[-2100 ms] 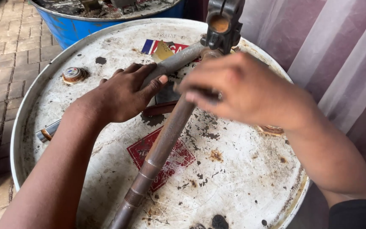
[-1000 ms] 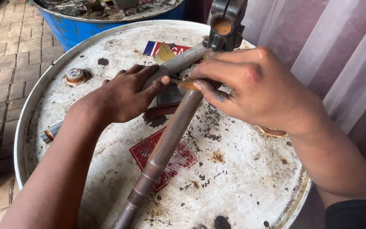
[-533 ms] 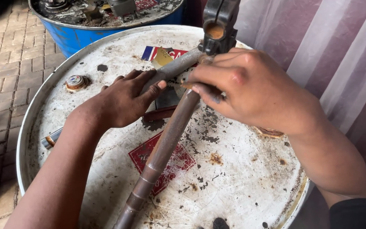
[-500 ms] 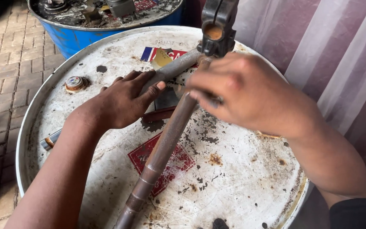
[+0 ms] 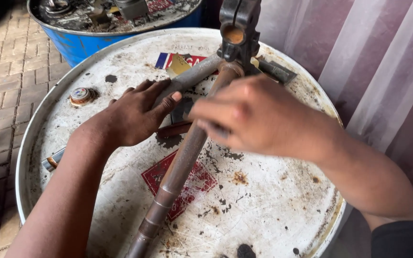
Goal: The person scrubs a long metal rod with a small abrasive pad, focusing on the threaded end and the area around a clamped joint. The rod is held steady on a white barrel lid while the person repeatedly rubs the surface to remove grime.
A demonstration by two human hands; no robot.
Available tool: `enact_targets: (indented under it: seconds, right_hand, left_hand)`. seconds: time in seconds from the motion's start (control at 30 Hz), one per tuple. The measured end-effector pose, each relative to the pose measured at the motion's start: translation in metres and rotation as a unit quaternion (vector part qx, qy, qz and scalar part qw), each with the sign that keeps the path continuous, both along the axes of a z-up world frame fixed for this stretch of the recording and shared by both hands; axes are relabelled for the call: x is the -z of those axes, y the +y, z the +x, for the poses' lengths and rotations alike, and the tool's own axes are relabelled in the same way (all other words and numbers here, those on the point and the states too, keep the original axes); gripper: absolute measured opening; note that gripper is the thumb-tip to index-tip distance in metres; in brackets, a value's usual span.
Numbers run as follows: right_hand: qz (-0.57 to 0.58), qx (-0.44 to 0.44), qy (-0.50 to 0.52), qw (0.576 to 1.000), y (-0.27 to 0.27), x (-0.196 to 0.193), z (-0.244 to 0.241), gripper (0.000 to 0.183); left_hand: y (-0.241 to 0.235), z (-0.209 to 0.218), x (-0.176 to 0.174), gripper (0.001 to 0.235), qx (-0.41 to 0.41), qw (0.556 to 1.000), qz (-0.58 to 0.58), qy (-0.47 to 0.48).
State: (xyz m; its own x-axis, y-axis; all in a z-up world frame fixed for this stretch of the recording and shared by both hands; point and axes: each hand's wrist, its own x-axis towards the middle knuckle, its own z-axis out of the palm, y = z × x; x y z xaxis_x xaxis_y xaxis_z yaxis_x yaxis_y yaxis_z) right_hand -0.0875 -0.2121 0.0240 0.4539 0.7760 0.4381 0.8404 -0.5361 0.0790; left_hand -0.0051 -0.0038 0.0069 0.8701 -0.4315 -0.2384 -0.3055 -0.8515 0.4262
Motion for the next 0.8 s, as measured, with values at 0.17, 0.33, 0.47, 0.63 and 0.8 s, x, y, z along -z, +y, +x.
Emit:
enact_targets:
  seconds: [0.17, 0.33, 0.47, 0.63, 0.8]
  right_hand:
    - [-0.02, 0.042, -0.029, 0.999, 0.009, 0.005, -0.01, 0.021]
    - [0.004, -0.086, 0.053, 0.995, 0.018, 0.01, -0.016, 0.014]
    - [0.018, -0.04, -0.026, 0.999, 0.009, 0.003, -0.008, 0.019]
    - [-0.001, -0.08, -0.11, 0.991, 0.041, 0.026, -0.031, 0.023]
    - [-0.006, -0.081, -0.101, 0.992, 0.039, 0.023, -0.025, 0.008]
  left_hand:
    - [0.001, 0.002, 0.002, 0.086, 0.01, 1.0, -0.012, -0.009]
    - [0.002, 0.004, 0.005, 0.085, 0.002, 1.0, -0.008, -0.001]
    - [0.002, 0.004, 0.004, 0.086, 0.02, 1.0, -0.012, -0.012]
    - [0.003, 0.005, 0.001, 0.087, 0.014, 1.0, -0.016, -0.006]
    - [0.004, 0.006, 0.005, 0.086, 0.022, 1.0, -0.018, -0.014]
